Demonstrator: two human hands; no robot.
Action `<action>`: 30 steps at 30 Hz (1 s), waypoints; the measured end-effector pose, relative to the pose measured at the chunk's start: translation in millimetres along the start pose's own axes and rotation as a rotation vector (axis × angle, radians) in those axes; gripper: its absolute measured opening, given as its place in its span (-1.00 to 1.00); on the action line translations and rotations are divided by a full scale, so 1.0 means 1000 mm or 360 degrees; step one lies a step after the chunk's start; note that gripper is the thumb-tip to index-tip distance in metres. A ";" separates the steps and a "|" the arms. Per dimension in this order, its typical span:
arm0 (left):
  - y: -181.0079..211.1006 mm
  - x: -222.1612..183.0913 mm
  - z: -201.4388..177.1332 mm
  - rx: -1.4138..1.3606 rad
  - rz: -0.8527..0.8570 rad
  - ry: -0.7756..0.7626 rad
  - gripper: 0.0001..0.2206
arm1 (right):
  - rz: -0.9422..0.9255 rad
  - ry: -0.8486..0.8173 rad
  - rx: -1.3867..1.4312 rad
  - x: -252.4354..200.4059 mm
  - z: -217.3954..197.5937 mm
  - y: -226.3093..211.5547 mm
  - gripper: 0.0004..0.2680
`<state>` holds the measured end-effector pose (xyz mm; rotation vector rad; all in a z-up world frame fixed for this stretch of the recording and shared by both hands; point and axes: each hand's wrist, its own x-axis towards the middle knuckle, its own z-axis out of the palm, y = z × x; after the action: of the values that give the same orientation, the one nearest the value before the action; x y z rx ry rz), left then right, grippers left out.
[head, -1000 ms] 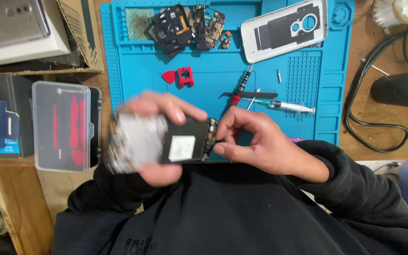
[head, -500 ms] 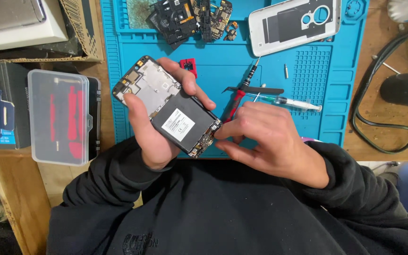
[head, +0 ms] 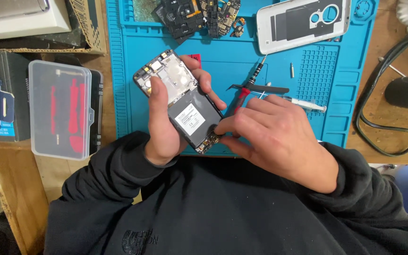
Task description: Disassemble a mobile phone and clean internal components using a screwdriver and toothbrush
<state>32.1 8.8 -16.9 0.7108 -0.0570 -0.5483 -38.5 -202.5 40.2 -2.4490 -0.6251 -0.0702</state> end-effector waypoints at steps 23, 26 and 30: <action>-0.003 -0.001 -0.006 -0.0036 -0.0175 -0.0017 -0.39 | -0.0134 -0.0036 -0.0142 0.008 -0.009 -0.008 -0.83; -0.005 0.000 -0.006 -0.0083 -0.0174 0.0030 -0.39 | -0.0131 -0.0039 -0.0074 0.011 -0.009 -0.009 -0.85; -0.005 -0.001 -0.008 -0.0042 -0.0194 -0.0025 -0.38 | -0.0084 -0.0119 -0.0027 0.005 -0.006 -0.004 -0.83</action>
<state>30.5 11.2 -25.9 0.6870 -0.0210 -0.6702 -34.8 -200.7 48.0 -2.4606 -0.7250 -0.0048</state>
